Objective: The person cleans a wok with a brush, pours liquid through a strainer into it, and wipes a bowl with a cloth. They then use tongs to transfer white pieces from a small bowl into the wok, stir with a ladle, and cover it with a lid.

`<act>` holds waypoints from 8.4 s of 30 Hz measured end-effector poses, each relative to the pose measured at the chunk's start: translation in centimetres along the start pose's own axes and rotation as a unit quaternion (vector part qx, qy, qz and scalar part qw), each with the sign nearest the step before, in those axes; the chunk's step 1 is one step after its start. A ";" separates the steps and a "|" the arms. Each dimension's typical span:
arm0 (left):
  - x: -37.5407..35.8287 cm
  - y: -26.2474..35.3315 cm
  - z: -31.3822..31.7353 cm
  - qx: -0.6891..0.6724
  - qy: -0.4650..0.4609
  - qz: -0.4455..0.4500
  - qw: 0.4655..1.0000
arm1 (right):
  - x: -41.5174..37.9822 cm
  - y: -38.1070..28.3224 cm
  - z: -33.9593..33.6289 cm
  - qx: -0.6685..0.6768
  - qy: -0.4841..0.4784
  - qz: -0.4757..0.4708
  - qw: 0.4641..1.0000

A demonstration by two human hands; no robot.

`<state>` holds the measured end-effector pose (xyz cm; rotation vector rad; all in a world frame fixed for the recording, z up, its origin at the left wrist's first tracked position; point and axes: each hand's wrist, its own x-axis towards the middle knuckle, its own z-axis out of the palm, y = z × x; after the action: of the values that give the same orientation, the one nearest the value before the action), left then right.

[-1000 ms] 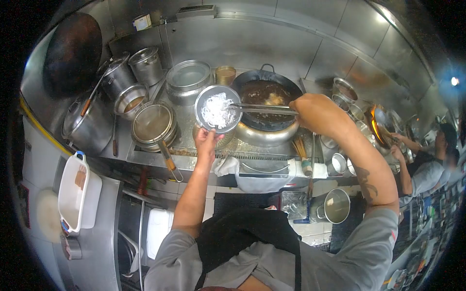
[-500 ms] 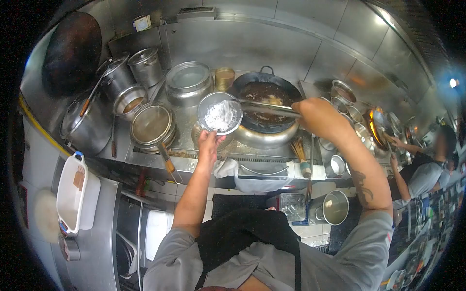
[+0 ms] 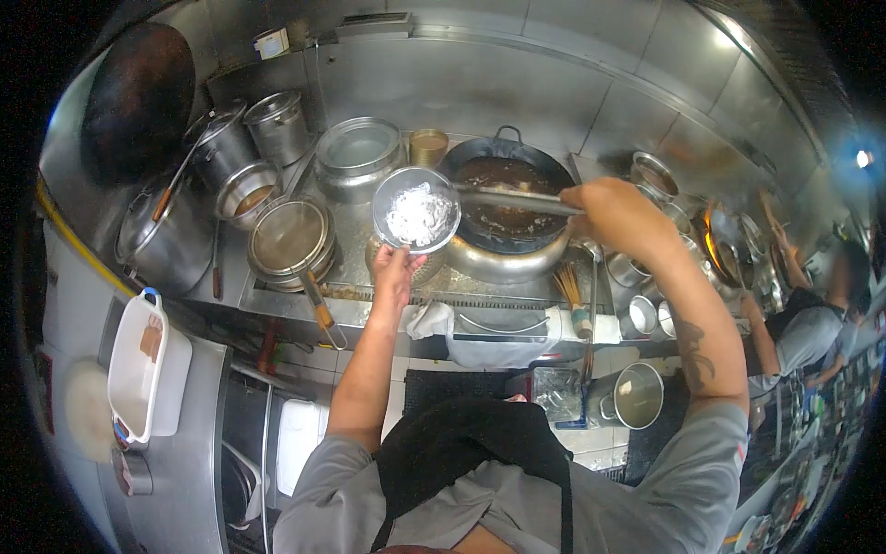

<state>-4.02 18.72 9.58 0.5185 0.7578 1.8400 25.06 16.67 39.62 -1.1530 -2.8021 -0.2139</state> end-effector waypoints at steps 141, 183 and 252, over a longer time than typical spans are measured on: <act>-0.2 0.6 -0.1 0.087 0.002 0.018 0.996 | 1.1 0.2 2.1 0.003 -0.017 -0.019 1.000; -0.4 0.8 -3.0 0.059 -0.005 -0.019 0.998 | 0.7 1.3 1.5 0.065 -0.008 0.104 0.992; -1.3 0.5 -1.3 0.091 -0.035 0.022 0.995 | -1.6 -1.5 0.8 0.066 -0.040 0.017 0.997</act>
<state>-4.74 17.08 9.07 0.7183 0.8763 1.7918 25.09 14.70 38.50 -1.2022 -2.8134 0.0215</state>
